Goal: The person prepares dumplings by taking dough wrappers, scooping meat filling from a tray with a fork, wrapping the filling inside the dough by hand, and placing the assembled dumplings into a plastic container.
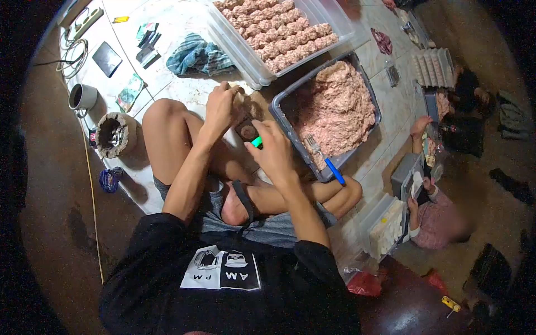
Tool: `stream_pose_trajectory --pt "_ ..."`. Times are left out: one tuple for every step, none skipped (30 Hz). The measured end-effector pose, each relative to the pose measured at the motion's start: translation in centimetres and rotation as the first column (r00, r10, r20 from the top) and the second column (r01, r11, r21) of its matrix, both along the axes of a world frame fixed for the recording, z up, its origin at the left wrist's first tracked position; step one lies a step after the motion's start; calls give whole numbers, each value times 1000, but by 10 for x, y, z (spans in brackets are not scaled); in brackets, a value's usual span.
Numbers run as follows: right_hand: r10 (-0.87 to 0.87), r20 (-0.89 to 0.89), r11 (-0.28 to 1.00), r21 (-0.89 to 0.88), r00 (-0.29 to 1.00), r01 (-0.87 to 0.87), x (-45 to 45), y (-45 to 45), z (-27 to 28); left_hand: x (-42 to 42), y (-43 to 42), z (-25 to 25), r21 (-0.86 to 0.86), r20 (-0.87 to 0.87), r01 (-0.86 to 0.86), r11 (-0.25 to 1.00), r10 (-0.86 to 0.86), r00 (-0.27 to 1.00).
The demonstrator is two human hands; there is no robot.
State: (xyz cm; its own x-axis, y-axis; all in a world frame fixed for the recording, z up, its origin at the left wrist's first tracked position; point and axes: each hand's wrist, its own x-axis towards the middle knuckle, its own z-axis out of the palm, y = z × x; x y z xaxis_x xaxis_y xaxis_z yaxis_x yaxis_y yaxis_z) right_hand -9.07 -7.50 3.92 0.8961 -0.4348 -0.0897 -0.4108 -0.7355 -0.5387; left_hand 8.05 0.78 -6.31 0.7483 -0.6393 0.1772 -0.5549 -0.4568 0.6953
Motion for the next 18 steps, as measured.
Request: stream_pose_trajectory --pt "-21 9 1000 -10 1000 21 -10 -7 14 0 1 -4 -21 -2 3 1000 -3 1000" --pt "-40 20 999 -20 999 41 -20 -16 28 2 3 -8 -43 -2 5 999 -5 1000" --pt "-126 -13 990 -72 992 125 -31 -28 41 3 3 -10 -64 1 5 998 -5 1000" --pt "-111 39 956 -269 993 117 -43 -42 55 3 4 -5 -14 -53 -1 1000 1 999" --pt "-196 -18 917 -357 980 177 -59 -62 59 0 4 -5 -24 -50 -7 1000 6 999" --pt "-273 -105 850 -492 956 188 -75 -77 65 0 5 -6 -36 -44 -11 999 10 999" --pt "-331 -213 857 -476 919 199 -90 -88 61 0 5 -5 -51 -37 -12 999 10 999" --pt "-384 -315 861 -462 868 214 -106 -99 50 0 5 -3 -48 -8 -26 999 26 1000" --pt "-430 -414 863 -448 802 232 -120 -106 38 3 6 -7 -29 13 -10 1000 10 1000" --pt "-420 -360 878 -393 833 272 -131 -109 21 5 6 -6 -8 48 -9 1000 9 999" --pt "-411 -304 890 -336 859 307 -138 -108 9 5 6 -1 14 82 -9 1000 8 997" --pt "-407 -333 889 -359 851 284 -138 -106 5 0 8 10 89 95 -16 996 7 995" --pt "-406 -270 882 -367 873 297 -140 -107 5 -3 9 14 88 80 -4 996 -3 997" --pt "-402 -205 875 -372 892 309 -142 -108 6 0 10 5 86 107 11 996 -20 994" --pt "-397 -138 869 -376 908 322 -141 -106 7 3 11 -6 85 136 27 996 -38 990" --pt "-412 -91 844 -413 907 342 -134 -99 22 6 11 -11 72 136 22 997 -32 990" --pt "-397 -101 869 -361 912 338 -124 -93 36 6 11 -17 59 134 21 998 -29 991" --pt "-389 -110 888 -311 915 340 -115 -90 49 7 11 -19 43 130 28 999 -34 991"
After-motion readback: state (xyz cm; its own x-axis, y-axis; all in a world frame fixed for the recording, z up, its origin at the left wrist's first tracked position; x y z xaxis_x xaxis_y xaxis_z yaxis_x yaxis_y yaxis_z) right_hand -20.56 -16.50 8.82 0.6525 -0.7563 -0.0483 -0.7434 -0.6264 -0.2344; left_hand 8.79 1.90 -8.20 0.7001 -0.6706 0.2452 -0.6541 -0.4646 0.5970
